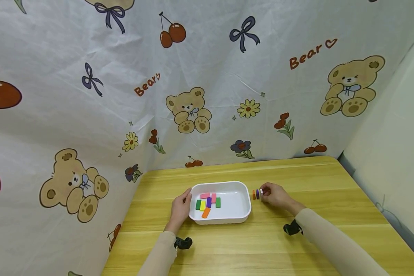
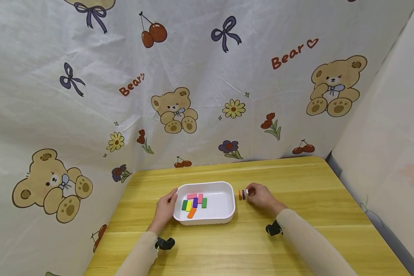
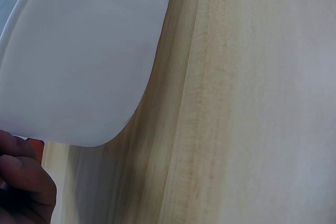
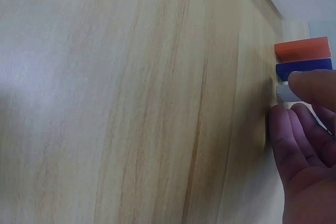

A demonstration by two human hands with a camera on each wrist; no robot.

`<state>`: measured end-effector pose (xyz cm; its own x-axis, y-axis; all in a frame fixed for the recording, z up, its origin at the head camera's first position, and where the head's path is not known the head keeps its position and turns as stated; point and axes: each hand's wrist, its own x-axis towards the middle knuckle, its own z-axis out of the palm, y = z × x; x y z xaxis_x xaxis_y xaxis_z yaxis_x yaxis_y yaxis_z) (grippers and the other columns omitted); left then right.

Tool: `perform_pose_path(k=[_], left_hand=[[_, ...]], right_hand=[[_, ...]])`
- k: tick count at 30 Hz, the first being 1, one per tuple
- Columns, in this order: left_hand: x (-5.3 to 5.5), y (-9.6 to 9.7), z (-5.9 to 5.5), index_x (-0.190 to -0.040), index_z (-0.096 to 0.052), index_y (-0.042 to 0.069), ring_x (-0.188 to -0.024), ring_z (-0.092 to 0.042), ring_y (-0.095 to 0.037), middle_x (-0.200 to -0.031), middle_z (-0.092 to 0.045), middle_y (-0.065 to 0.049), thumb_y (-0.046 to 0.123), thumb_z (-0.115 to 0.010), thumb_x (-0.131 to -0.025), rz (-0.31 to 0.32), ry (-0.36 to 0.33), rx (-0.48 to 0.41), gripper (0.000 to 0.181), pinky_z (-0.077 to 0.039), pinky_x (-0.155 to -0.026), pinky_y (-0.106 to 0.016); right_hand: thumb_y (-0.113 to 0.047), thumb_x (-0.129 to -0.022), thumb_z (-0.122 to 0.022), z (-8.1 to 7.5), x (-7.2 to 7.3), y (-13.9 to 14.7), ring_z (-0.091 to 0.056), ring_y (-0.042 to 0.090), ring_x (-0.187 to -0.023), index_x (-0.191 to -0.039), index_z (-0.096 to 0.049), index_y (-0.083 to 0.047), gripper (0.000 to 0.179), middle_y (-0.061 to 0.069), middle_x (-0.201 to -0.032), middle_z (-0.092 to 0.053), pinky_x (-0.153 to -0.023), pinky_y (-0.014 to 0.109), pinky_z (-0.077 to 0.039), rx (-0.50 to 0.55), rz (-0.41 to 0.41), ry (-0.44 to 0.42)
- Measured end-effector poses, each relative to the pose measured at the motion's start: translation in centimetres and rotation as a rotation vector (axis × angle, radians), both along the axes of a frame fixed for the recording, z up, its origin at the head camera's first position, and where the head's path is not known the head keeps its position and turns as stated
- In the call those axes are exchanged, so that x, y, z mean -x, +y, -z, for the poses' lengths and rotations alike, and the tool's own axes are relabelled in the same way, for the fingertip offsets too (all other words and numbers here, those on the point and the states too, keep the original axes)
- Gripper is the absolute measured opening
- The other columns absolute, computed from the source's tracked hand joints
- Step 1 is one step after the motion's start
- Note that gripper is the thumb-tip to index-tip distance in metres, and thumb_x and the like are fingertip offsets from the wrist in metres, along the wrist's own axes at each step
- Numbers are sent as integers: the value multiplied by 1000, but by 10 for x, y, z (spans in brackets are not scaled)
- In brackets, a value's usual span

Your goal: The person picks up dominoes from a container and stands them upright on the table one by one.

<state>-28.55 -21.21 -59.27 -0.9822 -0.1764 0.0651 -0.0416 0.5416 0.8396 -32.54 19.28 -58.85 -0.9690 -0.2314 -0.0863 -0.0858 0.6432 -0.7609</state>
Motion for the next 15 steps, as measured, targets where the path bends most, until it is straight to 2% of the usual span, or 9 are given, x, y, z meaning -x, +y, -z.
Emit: perform_pose_path(k=[15], left_hand=[[-1, 0, 0, -147, -59, 17, -139, -55, -31, -148, -61, -10, 30, -53, -109, 2, -12, -1, 41, -50, -112, -49]], right_hand=[[-14, -85, -80, -2, -8, -1, -64, 23, -96, -119, -62, 2, 42, 16, -109, -68, -85, 36, -58, -4, 57, -13]])
